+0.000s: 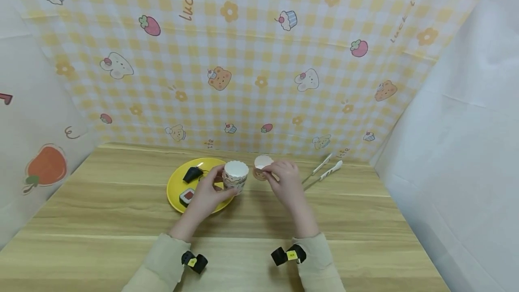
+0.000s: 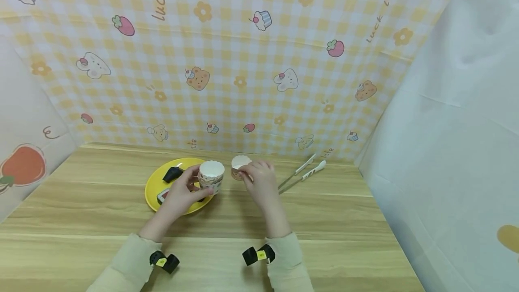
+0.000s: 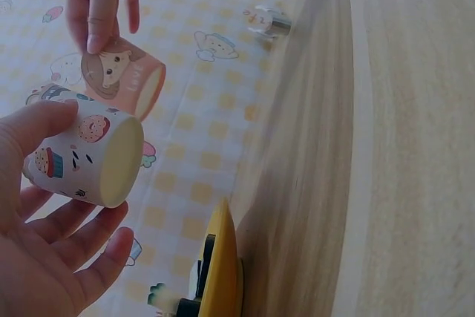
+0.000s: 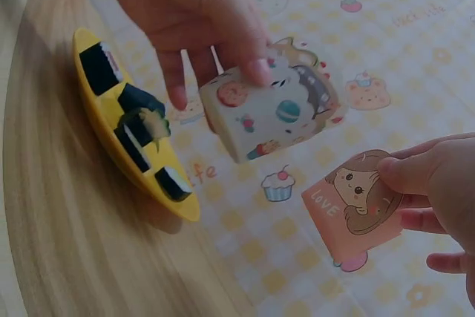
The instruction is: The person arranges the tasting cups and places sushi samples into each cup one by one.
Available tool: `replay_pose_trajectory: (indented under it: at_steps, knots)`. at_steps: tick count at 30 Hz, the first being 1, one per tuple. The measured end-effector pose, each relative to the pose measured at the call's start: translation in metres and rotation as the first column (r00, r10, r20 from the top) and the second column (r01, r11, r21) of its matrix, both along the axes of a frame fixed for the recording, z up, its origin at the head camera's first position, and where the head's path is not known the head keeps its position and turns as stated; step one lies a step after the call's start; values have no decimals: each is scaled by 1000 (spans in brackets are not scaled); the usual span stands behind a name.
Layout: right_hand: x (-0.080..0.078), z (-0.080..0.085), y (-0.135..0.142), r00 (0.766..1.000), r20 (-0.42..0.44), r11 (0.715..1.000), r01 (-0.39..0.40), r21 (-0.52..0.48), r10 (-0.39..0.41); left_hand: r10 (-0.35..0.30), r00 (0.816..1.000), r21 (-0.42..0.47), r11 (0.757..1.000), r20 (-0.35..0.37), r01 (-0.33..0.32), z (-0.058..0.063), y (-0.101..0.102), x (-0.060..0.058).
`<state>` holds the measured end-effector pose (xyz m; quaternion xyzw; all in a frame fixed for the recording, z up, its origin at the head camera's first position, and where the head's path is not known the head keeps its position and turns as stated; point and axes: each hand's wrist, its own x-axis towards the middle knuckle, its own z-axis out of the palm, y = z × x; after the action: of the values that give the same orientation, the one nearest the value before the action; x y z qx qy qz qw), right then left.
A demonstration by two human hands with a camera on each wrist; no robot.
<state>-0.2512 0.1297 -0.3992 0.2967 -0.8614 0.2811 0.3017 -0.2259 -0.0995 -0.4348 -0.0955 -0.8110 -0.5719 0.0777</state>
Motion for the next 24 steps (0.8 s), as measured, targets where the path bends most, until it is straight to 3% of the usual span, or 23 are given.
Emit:
replay_pose_trajectory:
  at_steps: [14, 24]
  knots:
    - [-13, -20, -7, 994, 110, 1000, 15, 17, -17, 14, 1000, -2, 1000, 9, -14, 1, 0, 0]
    - [-19, -33, -14, 994, 109, 999, 19, 38, -23, 12, 1000, 3, 1000, 17, -13, 1, -1, 1]
